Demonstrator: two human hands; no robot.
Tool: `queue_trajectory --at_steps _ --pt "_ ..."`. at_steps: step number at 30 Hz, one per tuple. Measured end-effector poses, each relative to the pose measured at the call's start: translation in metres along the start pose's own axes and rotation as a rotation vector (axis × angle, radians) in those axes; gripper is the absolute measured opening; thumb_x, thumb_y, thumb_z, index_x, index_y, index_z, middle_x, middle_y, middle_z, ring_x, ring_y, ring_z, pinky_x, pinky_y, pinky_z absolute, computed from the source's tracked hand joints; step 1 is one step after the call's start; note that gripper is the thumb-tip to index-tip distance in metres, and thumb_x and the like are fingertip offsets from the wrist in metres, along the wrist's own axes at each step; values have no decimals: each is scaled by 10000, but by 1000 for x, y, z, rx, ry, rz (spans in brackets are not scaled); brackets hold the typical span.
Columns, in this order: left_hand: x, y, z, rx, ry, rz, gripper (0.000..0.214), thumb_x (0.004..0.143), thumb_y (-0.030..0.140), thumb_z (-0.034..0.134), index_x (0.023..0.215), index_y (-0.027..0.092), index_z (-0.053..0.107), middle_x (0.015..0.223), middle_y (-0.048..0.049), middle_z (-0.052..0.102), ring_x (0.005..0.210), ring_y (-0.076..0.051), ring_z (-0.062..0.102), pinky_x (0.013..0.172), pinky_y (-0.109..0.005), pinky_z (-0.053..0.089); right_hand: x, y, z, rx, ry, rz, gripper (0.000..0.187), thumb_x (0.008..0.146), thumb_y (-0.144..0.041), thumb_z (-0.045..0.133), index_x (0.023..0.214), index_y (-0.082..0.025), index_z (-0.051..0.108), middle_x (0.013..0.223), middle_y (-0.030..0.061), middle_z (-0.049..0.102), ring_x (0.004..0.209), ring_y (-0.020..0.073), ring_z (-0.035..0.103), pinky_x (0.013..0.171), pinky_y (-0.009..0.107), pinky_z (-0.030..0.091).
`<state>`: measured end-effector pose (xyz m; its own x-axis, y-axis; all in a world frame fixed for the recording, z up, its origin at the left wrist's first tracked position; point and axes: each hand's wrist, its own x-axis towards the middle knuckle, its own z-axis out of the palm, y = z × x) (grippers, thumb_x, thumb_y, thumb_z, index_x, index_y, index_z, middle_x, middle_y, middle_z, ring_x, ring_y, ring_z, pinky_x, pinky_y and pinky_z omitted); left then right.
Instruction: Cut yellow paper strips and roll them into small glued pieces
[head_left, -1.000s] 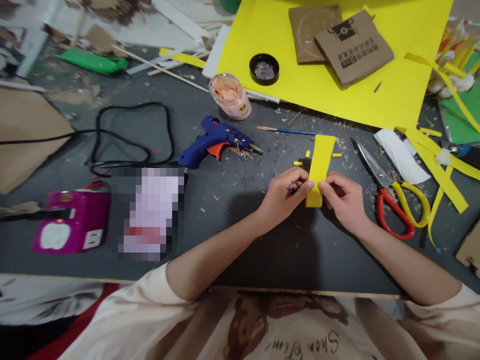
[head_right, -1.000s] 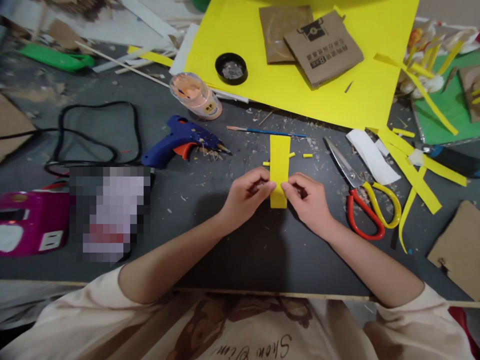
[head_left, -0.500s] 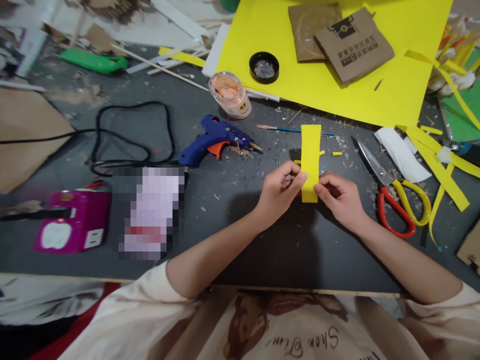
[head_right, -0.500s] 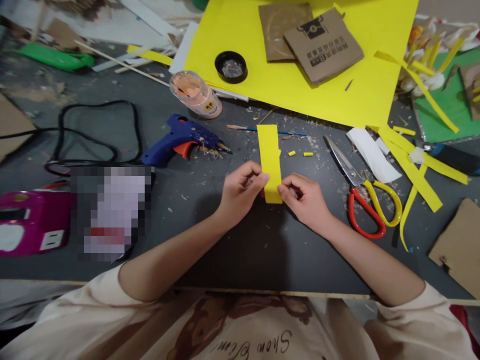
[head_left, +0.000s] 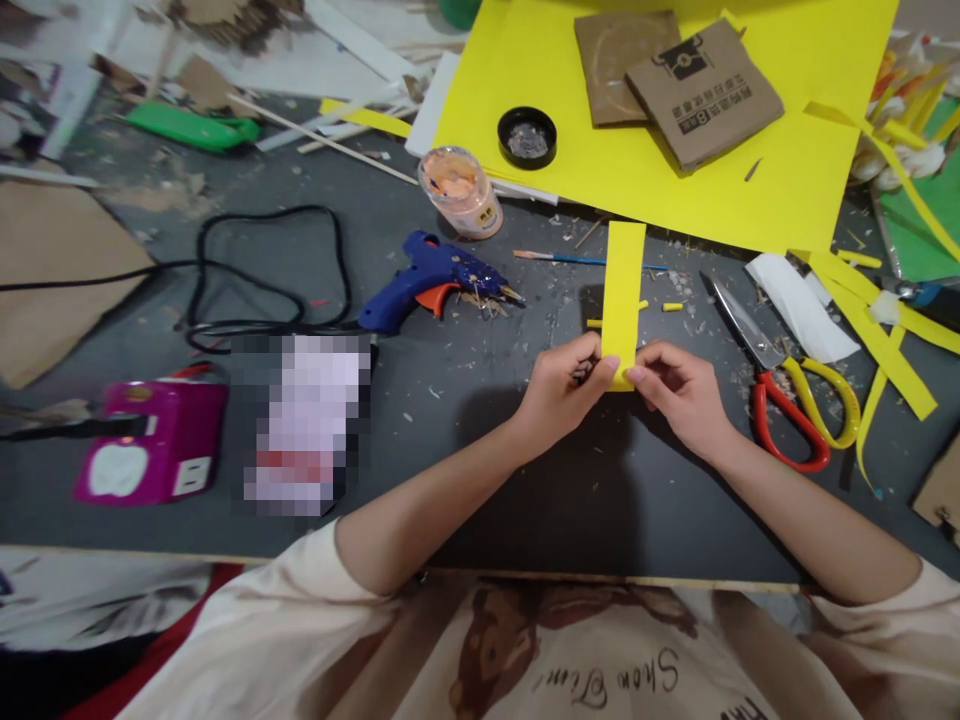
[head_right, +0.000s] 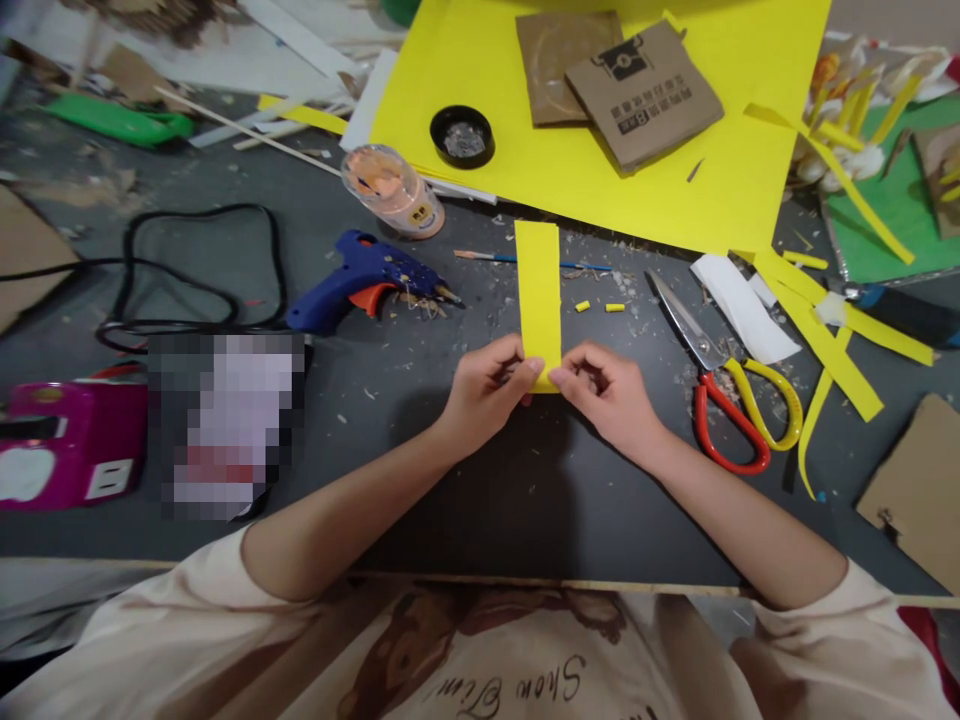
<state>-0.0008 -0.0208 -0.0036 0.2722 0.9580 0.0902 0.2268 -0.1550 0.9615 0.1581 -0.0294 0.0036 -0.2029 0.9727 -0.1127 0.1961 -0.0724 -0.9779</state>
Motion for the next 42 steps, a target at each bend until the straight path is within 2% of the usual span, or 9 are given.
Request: queue_trajectory --at_steps 6,12,16,19,24,31,38,42 --pt "1 -2 1 -33 -8 -42 224 858 267 475 657 183 425 512 67 410 425 -53 397 437 -179 291 0 0 1 -114 -22 -61 329 823 -464 570 656 -186 518 578 -37 445 510 82 391 498 237 303" --pt "0 -1 2 -26 -22 -53 261 875 315 469 656 177 442 495 65 402 417 -54 404 426 -178 299 0 -1 1 -129 -22 -90 336 847 -469 534 663 -188 512 578 -35 450 529 90 398 515 244 306" --pt "0 1 1 6 -73 -35 319 894 367 457 645 167 465 523 40 458 450 -67 433 441 -191 313 0 -1 1 -88 -2 -107 316 859 -445 527 675 -187 519 596 -30 463 537 91 404 523 246 305" --pt "0 1 1 47 -88 -10 313 899 347 453 644 167 460 533 38 473 457 -66 426 452 -194 309 -1 0 1 -70 6 -105 303 860 -432 529 685 -185 523 610 -27 472 544 92 409 531 247 309" --pt "1 1 1 72 -65 43 293 896 296 453 632 173 423 521 61 411 452 -56 380 460 -192 281 -1 -2 1 -85 15 -92 343 848 -474 528 663 -185 513 600 -28 461 548 95 406 531 247 310" --pt "0 4 0 24 -128 -23 270 858 292 471 621 172 422 529 57 387 462 -60 373 460 -190 282 -2 -1 1 -38 51 -95 282 828 -427 582 679 -192 532 615 -23 473 557 100 424 511 240 317" --pt "2 0 1 87 -116 43 222 843 255 459 640 171 426 549 58 366 494 -61 341 479 -181 281 -2 2 1 -42 87 -57 262 820 -402 594 679 -192 524 615 -28 464 535 92 408 491 236 314" --pt "2 0 2 81 -107 34 239 843 264 464 629 176 403 547 63 344 491 -60 326 479 -181 272 -1 1 1 -27 84 -54 254 827 -385 586 678 -189 519 586 -43 454 503 78 402 483 229 313"
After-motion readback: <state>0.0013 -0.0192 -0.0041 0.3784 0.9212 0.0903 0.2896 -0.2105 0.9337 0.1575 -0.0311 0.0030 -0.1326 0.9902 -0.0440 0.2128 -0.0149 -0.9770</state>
